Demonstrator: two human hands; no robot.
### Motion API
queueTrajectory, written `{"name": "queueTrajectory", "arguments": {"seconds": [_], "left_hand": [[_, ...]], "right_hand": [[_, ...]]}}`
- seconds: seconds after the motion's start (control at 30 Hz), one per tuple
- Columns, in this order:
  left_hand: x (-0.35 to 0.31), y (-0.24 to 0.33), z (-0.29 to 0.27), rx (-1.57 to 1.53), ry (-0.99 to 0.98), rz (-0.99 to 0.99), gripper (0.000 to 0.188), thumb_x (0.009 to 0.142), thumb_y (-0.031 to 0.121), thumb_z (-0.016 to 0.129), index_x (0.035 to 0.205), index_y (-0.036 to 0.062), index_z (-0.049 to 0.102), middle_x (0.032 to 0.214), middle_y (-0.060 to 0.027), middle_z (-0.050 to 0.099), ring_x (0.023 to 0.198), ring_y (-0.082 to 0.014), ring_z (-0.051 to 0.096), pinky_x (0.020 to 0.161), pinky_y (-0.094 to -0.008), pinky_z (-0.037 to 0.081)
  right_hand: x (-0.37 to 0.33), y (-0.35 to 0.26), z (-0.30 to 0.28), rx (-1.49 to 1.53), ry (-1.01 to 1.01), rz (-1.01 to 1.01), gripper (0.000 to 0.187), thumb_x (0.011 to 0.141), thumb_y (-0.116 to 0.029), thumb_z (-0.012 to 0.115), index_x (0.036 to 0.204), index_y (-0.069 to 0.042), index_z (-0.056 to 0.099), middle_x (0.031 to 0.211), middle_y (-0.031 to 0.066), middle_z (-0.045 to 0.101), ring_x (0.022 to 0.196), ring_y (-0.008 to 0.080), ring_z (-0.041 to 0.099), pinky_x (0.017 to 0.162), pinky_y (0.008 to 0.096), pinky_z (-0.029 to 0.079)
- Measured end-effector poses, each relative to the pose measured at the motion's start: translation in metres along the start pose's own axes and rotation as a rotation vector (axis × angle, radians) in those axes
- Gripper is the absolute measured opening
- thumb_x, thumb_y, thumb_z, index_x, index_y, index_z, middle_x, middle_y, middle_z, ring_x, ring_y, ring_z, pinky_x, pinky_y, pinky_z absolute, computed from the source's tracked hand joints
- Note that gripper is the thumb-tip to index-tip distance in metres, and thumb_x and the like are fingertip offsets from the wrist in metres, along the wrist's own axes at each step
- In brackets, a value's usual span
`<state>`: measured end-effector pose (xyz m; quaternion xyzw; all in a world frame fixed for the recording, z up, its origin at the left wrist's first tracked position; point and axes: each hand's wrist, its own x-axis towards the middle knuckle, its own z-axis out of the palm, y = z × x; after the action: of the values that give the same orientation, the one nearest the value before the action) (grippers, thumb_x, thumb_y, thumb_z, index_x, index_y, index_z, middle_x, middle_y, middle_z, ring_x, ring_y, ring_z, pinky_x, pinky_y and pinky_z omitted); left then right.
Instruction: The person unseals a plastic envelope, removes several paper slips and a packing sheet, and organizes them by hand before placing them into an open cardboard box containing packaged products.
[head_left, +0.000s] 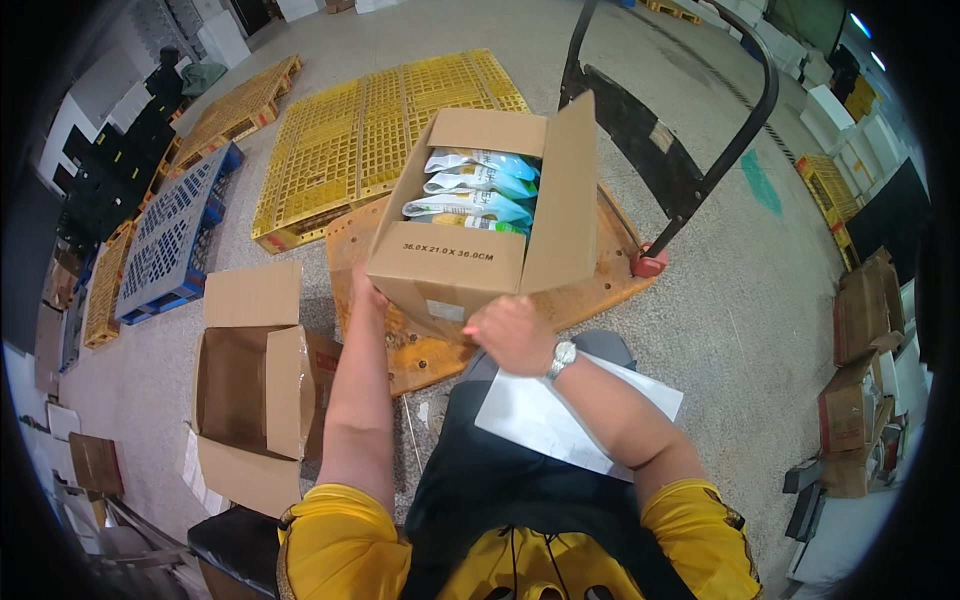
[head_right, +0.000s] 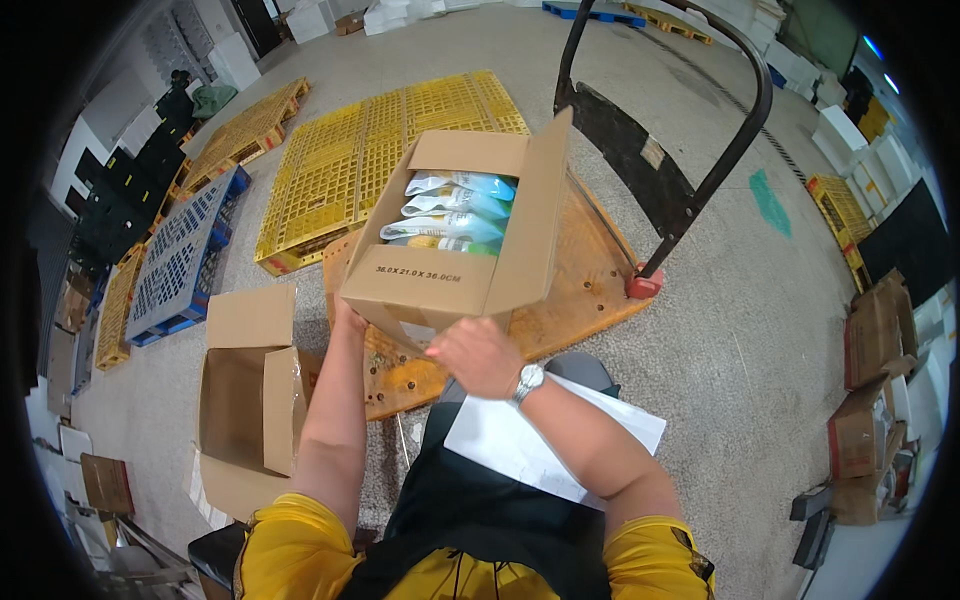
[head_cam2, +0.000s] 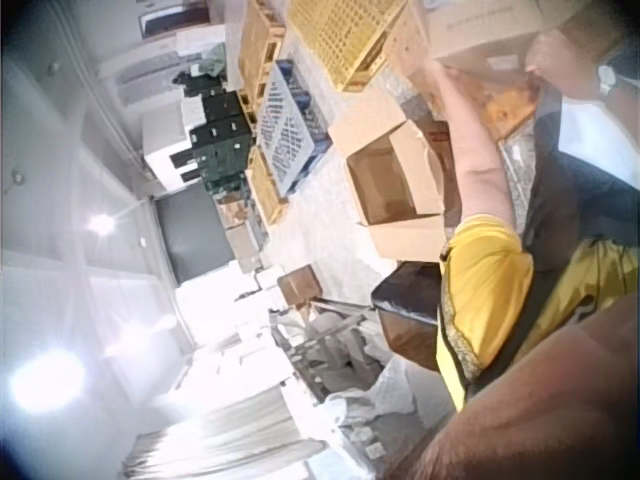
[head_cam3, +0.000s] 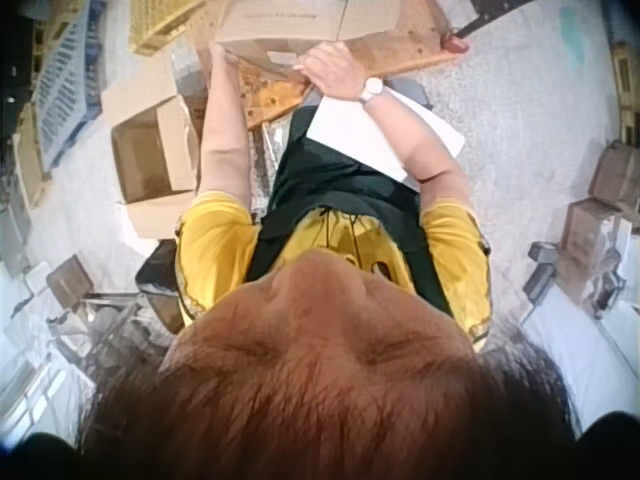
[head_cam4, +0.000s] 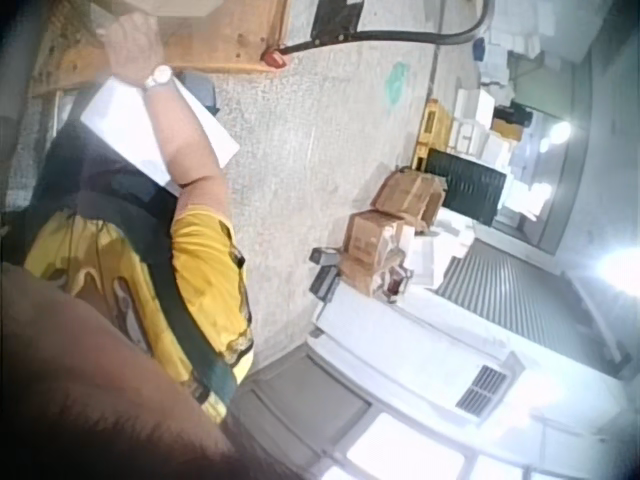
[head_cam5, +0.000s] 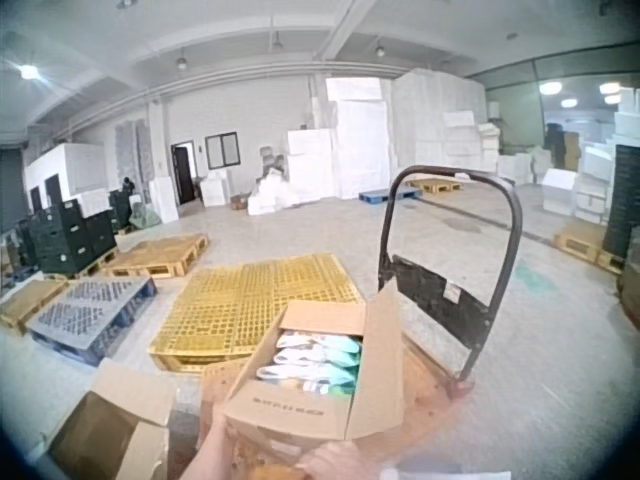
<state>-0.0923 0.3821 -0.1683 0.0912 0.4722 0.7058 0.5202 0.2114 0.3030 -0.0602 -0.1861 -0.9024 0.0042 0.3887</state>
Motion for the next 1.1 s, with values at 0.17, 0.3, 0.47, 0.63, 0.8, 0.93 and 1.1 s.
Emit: {"name": "queueTrajectory", "arguments": {"seconds": [0.17, 0.3, 0.47, 0.63, 0.8, 0.93, 1.1], "left_hand": [[-0.117, -0.06, 0.044, -0.105, 0.153, -0.013, 0.038, 0.096, 0.032, 0.037, 0.114, 0.003, 0.053, 0.103, -0.0109, 0.062, 0.093, -0.0266, 0.061, 0.079, -0.0437, 0.051], [-0.183, -0.109, 0.08, -0.224, 0.106, 0.131, 0.04, 0.097, 0.039, 0.035, 0.11, 0.006, 0.054, 0.1, -0.0093, 0.06, 0.086, -0.0217, 0.06, 0.075, -0.041, 0.051], [-0.188, -0.064, 0.034, 0.483, -0.189, -0.111, 0.039, 0.096, 0.04, 0.041, 0.1, 0.0045, 0.057, 0.087, -0.0057, 0.06, 0.072, -0.0126, 0.058, 0.059, -0.0279, 0.05], [-0.169, 0.068, 0.022, 1.069, -0.102, 0.42, 0.037, 0.09, 0.037, 0.055, 0.076, 0.0024, 0.059, 0.065, -0.0041, 0.056, 0.066, -0.0114, 0.056, 0.057, -0.0269, 0.045], [-0.134, 0.142, 0.135, 1.659, 0.16, 1.056, 0.034, 0.081, 0.037, 0.063, 0.079, 0.0037, 0.056, 0.072, -0.0117, 0.056, 0.07, -0.0266, 0.058, 0.063, -0.0383, 0.044], [-0.108, 0.18, 0.188, 1.862, -0.282, 1.049, 0.039, 0.072, 0.033, 0.072, 0.094, 0.0052, 0.057, 0.074, -0.0097, 0.058, 0.069, -0.0249, 0.058, 0.061, -0.0368, 0.045], [-0.094, 0.184, 0.167, 2.038, -0.796, 0.423, 0.036, 0.069, 0.021, 0.076, 0.097, 0.0074, 0.057, 0.068, -0.0015, 0.056, 0.061, -0.0125, 0.056, 0.053, -0.0275, 0.044]], "right_hand": [[-0.031, 0.063, -0.031, -0.046, 0.148, 0.409, 0.014, 0.089, -0.02, 0.052, 0.087, -0.008, 0.058, 0.083, 0.0072, 0.057, 0.076, 0.0212, 0.053, 0.072, 0.0344, 0.04], [-0.031, 0.103, -0.053, 0.794, 0.525, 0.818, 0.03, 0.095, -0.031, 0.045, 0.092, -0.003, 0.055, 0.082, 0.0075, 0.054, 0.077, 0.0177, 0.051, 0.076, 0.0284, 0.04], [0.001, 0.057, -0.032, 0.002, 0.525, 0.559, 0.02, 0.09, -0.024, 0.052, 0.091, -0.005, 0.059, 0.089, 0.0121, 0.059, 0.082, 0.0257, 0.056, 0.085, 0.0347, 0.039], [0.017, 0.028, -0.028, 0.087, 0.262, 0.43, 0.011, 0.086, -0.018, 0.054, 0.086, -0.008, 0.06, 0.077, 0.006, 0.062, 0.074, 0.0235, 0.058, 0.086, 0.0373, 0.035], [0.018, 0.031, -0.025, 0.132, 0.338, 0.471, 0.009, 0.085, -0.016, 0.055, 0.084, -0.009, 0.06, 0.071, 0.0035, 0.061, 0.068, 0.0224, 0.057, 0.077, 0.0353, 0.036], [0.018, 0.035, -0.021, 0.134, 0.389, 0.465, 0.009, 0.085, -0.016, 0.056, 0.082, -0.008, 0.06, 0.071, 0.0044, 0.061, 0.065, 0.0231, 0.056, 0.076, 0.0344, 0.036], [0.014, 0.039, -0.019, 0.113, 0.396, 0.447, 0.008, 0.083, -0.015, 0.058, 0.082, -0.007, 0.06, 0.071, 0.0043, 0.06, 0.065, 0.0229, 0.055, 0.075, 0.035, 0.037]]}}
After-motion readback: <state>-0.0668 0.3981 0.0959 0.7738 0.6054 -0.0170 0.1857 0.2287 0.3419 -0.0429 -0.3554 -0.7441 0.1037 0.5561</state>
